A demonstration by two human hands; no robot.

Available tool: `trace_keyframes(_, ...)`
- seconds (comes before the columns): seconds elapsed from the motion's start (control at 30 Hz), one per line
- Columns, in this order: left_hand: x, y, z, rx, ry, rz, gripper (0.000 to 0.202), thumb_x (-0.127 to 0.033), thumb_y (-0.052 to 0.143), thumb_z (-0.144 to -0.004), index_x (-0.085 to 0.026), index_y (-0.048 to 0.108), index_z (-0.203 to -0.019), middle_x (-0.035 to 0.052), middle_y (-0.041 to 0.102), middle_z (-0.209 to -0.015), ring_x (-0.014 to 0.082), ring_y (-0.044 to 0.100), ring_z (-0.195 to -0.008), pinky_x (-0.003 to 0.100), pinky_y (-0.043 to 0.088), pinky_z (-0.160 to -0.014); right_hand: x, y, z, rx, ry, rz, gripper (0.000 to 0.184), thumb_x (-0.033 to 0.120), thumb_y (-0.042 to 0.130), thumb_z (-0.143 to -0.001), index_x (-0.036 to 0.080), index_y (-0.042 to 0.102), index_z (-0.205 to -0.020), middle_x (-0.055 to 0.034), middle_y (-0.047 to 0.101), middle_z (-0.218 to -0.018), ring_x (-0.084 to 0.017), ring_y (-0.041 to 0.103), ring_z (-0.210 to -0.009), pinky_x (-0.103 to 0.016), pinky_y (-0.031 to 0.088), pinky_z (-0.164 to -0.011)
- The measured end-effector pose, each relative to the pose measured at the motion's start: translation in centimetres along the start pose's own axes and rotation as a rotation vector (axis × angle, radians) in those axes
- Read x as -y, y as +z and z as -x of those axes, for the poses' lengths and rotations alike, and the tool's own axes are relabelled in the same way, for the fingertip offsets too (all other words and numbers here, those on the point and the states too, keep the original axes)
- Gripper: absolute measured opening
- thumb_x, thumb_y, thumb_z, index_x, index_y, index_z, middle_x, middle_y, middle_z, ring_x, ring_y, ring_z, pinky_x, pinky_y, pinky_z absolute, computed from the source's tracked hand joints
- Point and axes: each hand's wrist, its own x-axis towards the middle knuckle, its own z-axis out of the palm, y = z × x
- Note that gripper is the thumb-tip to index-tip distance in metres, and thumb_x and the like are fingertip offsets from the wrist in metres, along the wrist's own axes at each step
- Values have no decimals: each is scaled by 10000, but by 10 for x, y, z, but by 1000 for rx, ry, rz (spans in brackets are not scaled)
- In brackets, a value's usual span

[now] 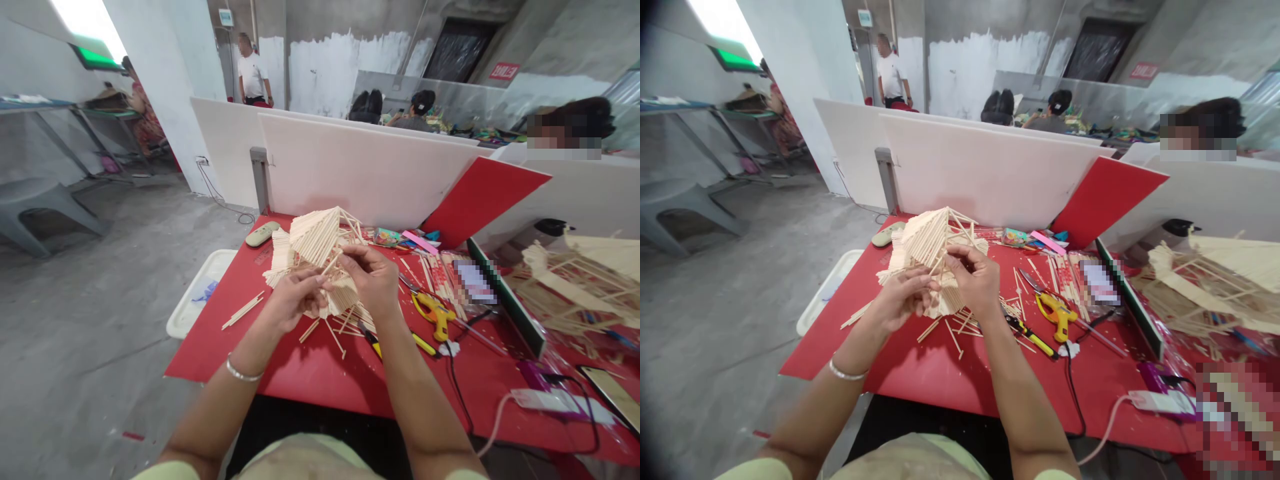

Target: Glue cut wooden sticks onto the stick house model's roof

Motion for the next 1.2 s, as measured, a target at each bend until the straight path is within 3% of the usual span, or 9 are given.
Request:
trace_keyframes(0.07,-1,-2,25,-180,150,-240,339,-297,807,-709,-156,725,-1006,32,694,-707,98,556,-441,194,400,-374,3,-6,7,7,22,-27,179,319,758,-773,237,746,-932,-12,747,-874,-154,682,-735,-300,577,-695)
trace_keyframes(0.13,-1,0,47,-397,424,-481,150,-256,793,-729,-181,765,-855,15,658,-656,91,562,-531,178,455,-503,7,-13,17,30,26,-36,182,314,762,-772,250,748,-942,-6,747,-878,-146,680,-721,-286,575,-679)
trace_keyframes(0.2,1,8,61,-386,625,-662,61,-234,763,-761,-204,776,-813,33,682,-736,118,590,-627,208,496,-612,13,-21,30,62,22,-24,178,304,762,-776,254,747,-947,-1,745,-873,-141,681,-720,-272,571,-675)
trace_keyframes(0.3,9,28,61,-193,791,-791,181,-236,726,-803,-201,763,-976,87,716,-968,192,651,-868,293,526,-803,24,-35,52,107,29,39,162,286,743,-802,250,745,-959,4,738,-844,-131,675,-710,-245,555,-661)
trace_keyframes(0.47,43,61,41,158,542,-657,259,-317,522,-961,-154,703,-872,52,675,-730,133,621,-634,248,514,-635,29,-72,81,92,31,141,124,262,711,-831,256,744,-950,9,738,-844,-121,674,-705,-221,545,-652)
trace_keyframes(0.83,122,114,14,252,421,-700,335,-345,529,-952,-147,666,-721,13,576,-605,108,515,-577,223,410,-577,-16,-143,128,-161,253,178,181,364,697,-843,230,733,-960,-4,738,-859,-133,669,-716,-246,544,-691)
trace_keyframes(0.93,141,119,8,193,384,-654,311,-375,568,-926,-146,705,-767,18,594,-615,105,500,-552,224,394,-545,-32,-159,136,-118,279,254,247,414,605,-906,234,707,-1041,-27,735,-947,-159,676,-797,-275,540,-738)
trace_keyframes(1.03,157,118,-2,82,281,-525,316,-432,605,-890,-143,722,-838,8,595,-614,80,448,-466,216,345,-460,-55,-180,141,-33,244,631,401,455,514,-944,215,626,-1245,-93,696,-1125,-234,630,-1020,-370,484,-918)
trace_keyframes(1.2,173,114,-19,19,194,-382,321,-449,643,-858,-136,715,-841,-7,584,-594,55,416,-428,197,298,-422,-96,-200,138,344,389,1228,729,513,597,-839,107,454,-1428,-227,546,-1343,-363,487,-1217,-485,350,-1020)
